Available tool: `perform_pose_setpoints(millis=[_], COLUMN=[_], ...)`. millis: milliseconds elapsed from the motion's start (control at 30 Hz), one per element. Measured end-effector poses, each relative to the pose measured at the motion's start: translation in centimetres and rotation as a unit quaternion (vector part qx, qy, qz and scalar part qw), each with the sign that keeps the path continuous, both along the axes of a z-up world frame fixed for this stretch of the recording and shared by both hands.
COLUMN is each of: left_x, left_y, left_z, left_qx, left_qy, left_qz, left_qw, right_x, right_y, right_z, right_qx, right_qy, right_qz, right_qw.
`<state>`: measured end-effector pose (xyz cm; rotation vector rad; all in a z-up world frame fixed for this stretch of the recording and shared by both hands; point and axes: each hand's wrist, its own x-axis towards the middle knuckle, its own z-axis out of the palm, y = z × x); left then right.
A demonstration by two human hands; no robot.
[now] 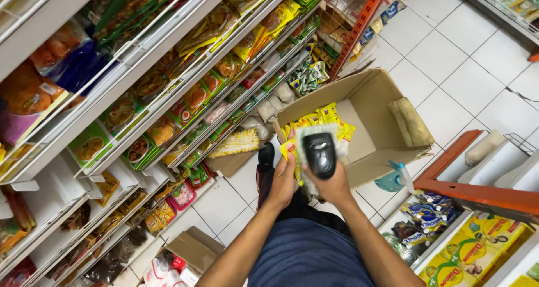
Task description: The person uses a handheld barcode scanner to scan several small yellow and orange packets of food seasoning. The person picks up individual packets from a cardboard box on the floor, scans them, and then places them back onto a store shelf.
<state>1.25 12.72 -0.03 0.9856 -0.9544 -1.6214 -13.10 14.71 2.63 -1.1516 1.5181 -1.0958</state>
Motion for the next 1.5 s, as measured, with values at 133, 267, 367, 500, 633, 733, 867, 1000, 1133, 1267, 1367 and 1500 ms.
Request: perform_pose_setpoints(millis=[133,267,367,500,633,733,867,1000,1133,1267,1367,1500], left_x=[-0.8,-0.7,0.0,0.7,-0.2,-0.7,1.0,2.4,3.2,-0.1,-2.3,-2.2], left_y=[0.0,-2.4,-2.7,-2.1,-1.0,-1.0,-2.1,-3.4,-3.8,-2.4,-1.5,-1.4], left_z=[1.6,5.0,6.7,6.0,3.8,4.0,5.5,4.6,2.1,-0.9,-1.1,0.0], left_qx=[0.041,0.032,0.046,0.073,0.058,0.046,0.081,0.182,0.212,0.193,0.157,0.206], left_qy=[0.028,0.069,0.134,0.153,0.055,0.035,0.117,0.180,0.178,0.179,0.206,0.234], left_qz=[-0.039,-0.026,-0.034,-0.059,-0.082,-0.067,-0.041,0.030,-0.030,-0.066,-0.016,0.043], left_qw=[0.998,0.997,0.989,0.984,0.993,0.996,0.989,0.966,0.961,0.963,0.966,0.949], right_x=[-0.8,0.5,0.2,-0.8,-0.5,0.3,-0.8,-4.0,-6.3,-5.4,-3.4,-2.8], right_y=[-0.9,0.3,1.1,0.4,0.0,0.6,2.0,2.7,3.2,4.2,4.2,4.3], right_z=[2.2,3.3,3.1,2.5,3.0,3.2,1.0,-2.0,-2.5,-2.7,-2.7,-1.7], right_qx=[-0.012,-0.062,-0.057,-0.020,-0.043,-0.084,-0.089,0.172,-0.013,-0.024,-0.009,0.041], right_qy=[-0.035,0.011,0.020,0.041,-0.018,0.011,0.028,-0.012,-0.222,-0.262,-0.249,-0.253], right_qz=[-0.040,0.023,0.043,-0.038,-0.065,-0.020,0.023,-0.128,-0.113,-0.059,-0.009,0.051], right_qw=[0.999,0.998,0.997,0.998,0.997,0.996,0.995,0.977,0.968,0.963,0.968,0.965])
